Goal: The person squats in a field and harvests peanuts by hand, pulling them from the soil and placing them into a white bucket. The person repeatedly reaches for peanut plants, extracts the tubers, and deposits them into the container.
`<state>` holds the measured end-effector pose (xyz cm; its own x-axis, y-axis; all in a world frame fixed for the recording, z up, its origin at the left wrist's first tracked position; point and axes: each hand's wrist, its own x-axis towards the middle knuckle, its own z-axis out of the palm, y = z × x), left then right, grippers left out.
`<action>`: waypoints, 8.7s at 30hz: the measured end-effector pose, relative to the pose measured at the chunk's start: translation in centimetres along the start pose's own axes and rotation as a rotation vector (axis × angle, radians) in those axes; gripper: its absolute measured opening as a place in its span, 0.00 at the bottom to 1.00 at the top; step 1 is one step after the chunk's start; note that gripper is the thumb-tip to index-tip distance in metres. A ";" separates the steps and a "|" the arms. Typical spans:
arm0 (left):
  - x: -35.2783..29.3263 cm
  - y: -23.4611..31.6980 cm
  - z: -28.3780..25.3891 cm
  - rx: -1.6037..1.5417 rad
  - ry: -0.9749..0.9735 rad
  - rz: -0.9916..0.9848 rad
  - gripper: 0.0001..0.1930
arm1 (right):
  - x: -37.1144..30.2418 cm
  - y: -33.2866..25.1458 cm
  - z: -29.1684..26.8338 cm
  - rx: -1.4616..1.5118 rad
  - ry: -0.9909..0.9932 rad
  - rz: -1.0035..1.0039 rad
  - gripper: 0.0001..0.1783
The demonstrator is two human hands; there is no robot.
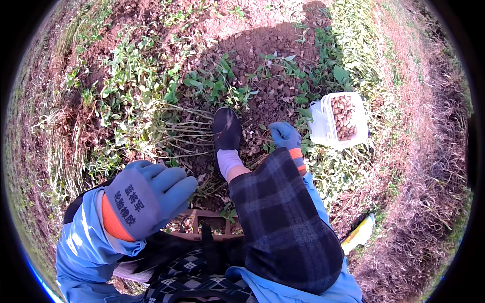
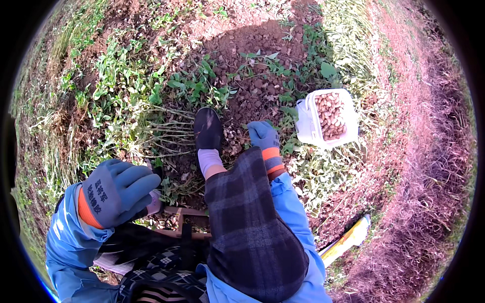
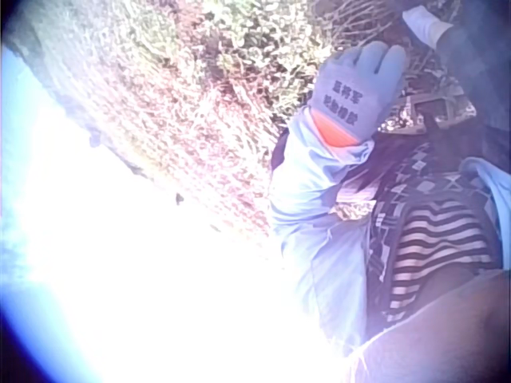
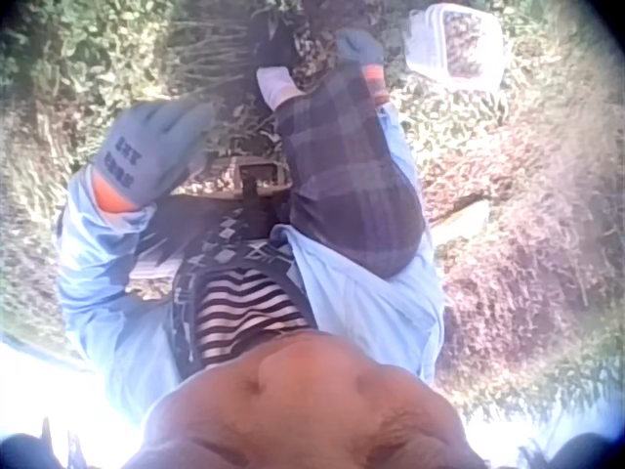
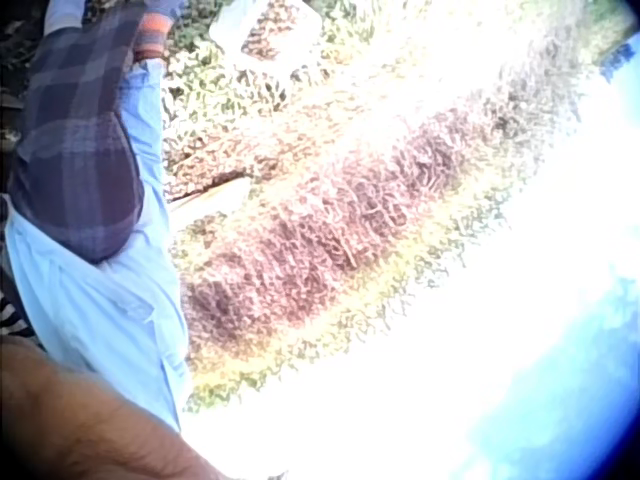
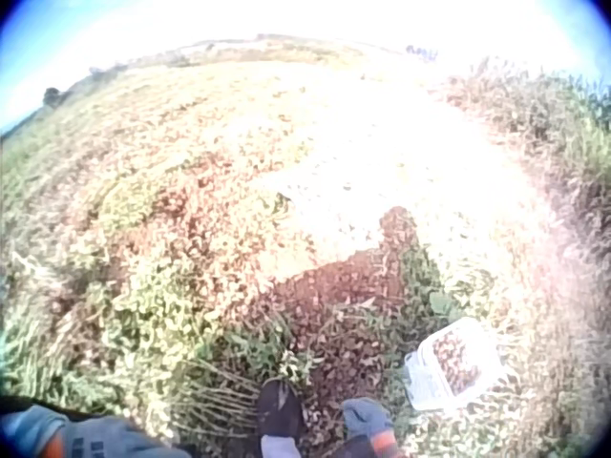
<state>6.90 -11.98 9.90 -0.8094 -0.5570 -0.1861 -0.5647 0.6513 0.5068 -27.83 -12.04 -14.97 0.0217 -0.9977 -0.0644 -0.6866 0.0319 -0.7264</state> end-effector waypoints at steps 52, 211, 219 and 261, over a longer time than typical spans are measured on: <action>0.2 0.9 -0.5 0.027 0.110 0.075 0.19 | 1.6 1.1 -17.3 -0.502 0.757 0.173 0.19; 7.1 -2.0 3.8 0.186 0.254 0.134 0.25 | -4.1 3.1 4.9 0.557 0.039 0.548 0.06; 15.4 -10.8 13.4 0.328 0.301 -0.256 0.30 | -3.3 1.6 3.4 -0.123 -0.180 0.524 0.34; 7.8 3.7 0.2 -0.382 0.361 -0.081 0.12 | -8.1 5.5 8.9 0.224 0.072 0.750 0.26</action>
<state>-1.52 -13.84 10.13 -0.6208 -0.7834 0.0304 -0.4697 0.4027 0.7856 -25.33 -3.29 -24.54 -0.4421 -0.7063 -0.5530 -0.3360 0.7020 -0.6280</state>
